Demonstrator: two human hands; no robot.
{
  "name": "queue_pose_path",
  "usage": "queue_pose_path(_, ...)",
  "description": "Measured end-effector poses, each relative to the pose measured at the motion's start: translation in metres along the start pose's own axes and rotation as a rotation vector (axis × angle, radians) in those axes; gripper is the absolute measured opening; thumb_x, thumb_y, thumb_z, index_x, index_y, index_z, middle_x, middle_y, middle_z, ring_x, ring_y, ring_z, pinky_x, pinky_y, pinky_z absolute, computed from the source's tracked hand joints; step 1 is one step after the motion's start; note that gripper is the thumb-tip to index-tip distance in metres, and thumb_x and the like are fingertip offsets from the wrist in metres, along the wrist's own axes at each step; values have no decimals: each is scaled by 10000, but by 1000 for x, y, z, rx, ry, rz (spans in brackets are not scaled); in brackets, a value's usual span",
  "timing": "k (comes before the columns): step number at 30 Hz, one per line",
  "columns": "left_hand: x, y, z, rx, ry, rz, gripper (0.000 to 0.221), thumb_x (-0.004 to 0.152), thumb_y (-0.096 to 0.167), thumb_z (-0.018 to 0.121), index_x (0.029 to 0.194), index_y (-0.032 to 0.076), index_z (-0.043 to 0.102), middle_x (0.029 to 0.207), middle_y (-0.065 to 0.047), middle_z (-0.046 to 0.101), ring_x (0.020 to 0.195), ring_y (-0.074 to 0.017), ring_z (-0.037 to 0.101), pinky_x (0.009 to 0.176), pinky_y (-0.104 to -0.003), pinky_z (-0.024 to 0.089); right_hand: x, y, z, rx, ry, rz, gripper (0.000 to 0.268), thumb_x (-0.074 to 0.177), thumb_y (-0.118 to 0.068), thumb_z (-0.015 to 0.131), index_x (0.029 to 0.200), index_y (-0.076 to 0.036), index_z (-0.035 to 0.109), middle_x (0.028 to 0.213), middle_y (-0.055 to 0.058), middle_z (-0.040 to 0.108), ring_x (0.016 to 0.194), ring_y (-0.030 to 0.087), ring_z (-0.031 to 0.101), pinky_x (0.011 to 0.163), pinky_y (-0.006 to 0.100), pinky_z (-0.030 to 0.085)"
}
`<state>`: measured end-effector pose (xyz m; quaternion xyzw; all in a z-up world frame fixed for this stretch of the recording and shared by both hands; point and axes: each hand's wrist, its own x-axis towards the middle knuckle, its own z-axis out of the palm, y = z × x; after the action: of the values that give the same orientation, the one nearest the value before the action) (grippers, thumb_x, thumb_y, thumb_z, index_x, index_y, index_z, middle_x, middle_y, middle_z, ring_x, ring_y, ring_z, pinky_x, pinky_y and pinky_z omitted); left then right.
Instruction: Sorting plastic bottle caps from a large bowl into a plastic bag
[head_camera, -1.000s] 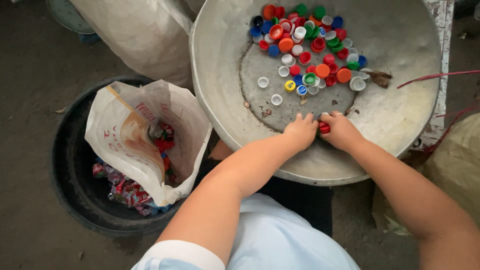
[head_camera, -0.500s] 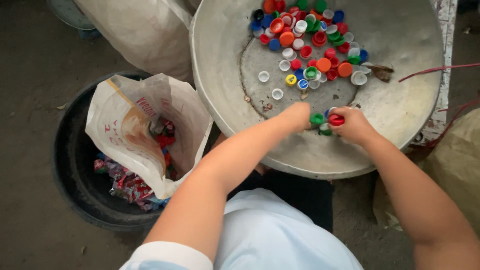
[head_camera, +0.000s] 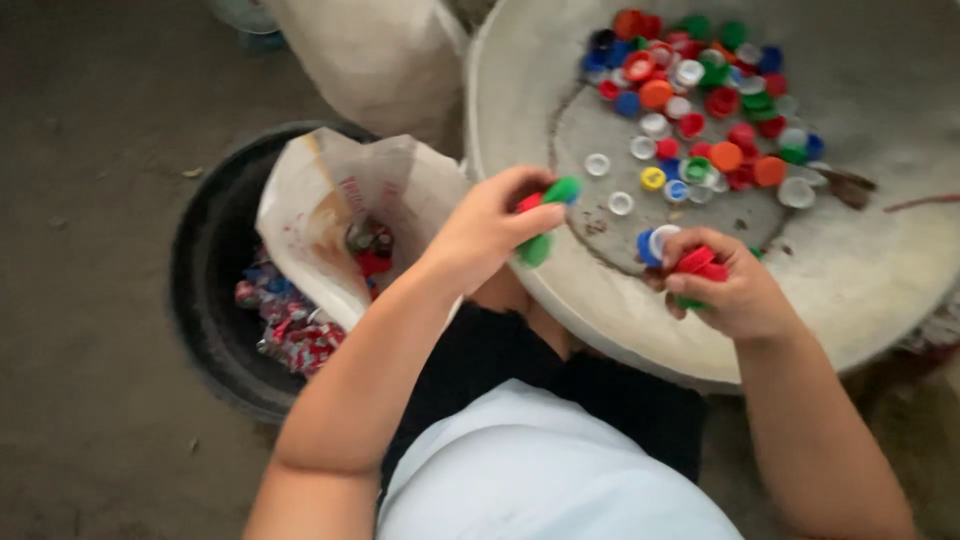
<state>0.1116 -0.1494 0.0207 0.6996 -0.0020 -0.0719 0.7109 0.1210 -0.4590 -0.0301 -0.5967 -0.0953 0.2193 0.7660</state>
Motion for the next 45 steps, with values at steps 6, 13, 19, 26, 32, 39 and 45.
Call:
queue_pose_path(6,-93,-22,-78,-331,320,-95,420,889,106,758,1285,45,630,1111,-78,688,927,-185,700,845,-297,591,47,10,93,-200,-249,7,263,728,10,864,936,63,713,815,195,641,557,262,699,402,403,629)
queue_pose_path(13,-136,-29,-123,-399,465,-66,458,874,91,773,1291,15,599,1103,-76,669,867,-162,682,626,-342,669,75,21,195,-484,-384,15,273,751,-122,898,992,-82,777,903,96,740,855,176,641,776,369,534)
queue_pose_path(19,-134,-44,-133,-423,444,-21,427,894,68,758,1285,1,599,1096,-108,666,893,-189,702,631,-348,678,83,27,240,-443,-459,82,258,754,-123,871,990,-131,766,1332,144,708,1113,190,605,984,408,446)
queue_pose_path(26,-131,-50,-131,-397,447,-46,407,887,86,772,1259,18,622,1086,-93,677,908,-180,709,661,-323,662,78,26,244,-358,-359,181,240,761,-89,855,976,-105,749,1219,153,727,891,167,648,659,304,522)
queue_pose_path(32,-129,-50,-134,-370,433,-55,407,888,89,780,1259,30,622,1093,-82,675,915,-163,707,699,-286,639,78,8,259,-154,-266,321,303,798,43,791,1076,-39,703,689,128,679,504,80,535,389,187,436)
queue_pose_path(39,-132,-47,-141,-365,449,-67,415,896,99,776,1274,32,620,1110,-90,676,922,-166,704,713,-267,615,85,39,251,-111,-319,358,565,772,81,781,1312,-60,692,663,174,678,443,118,534,341,205,405)
queue_pose_path(45,-134,-49,-141,-403,456,-75,420,893,100,775,1276,30,617,1106,-107,677,922,-187,713,670,-297,637,86,24,257,-40,-270,394,474,797,75,771,1257,-16,698,693,180,656,486,120,530,355,197,383)
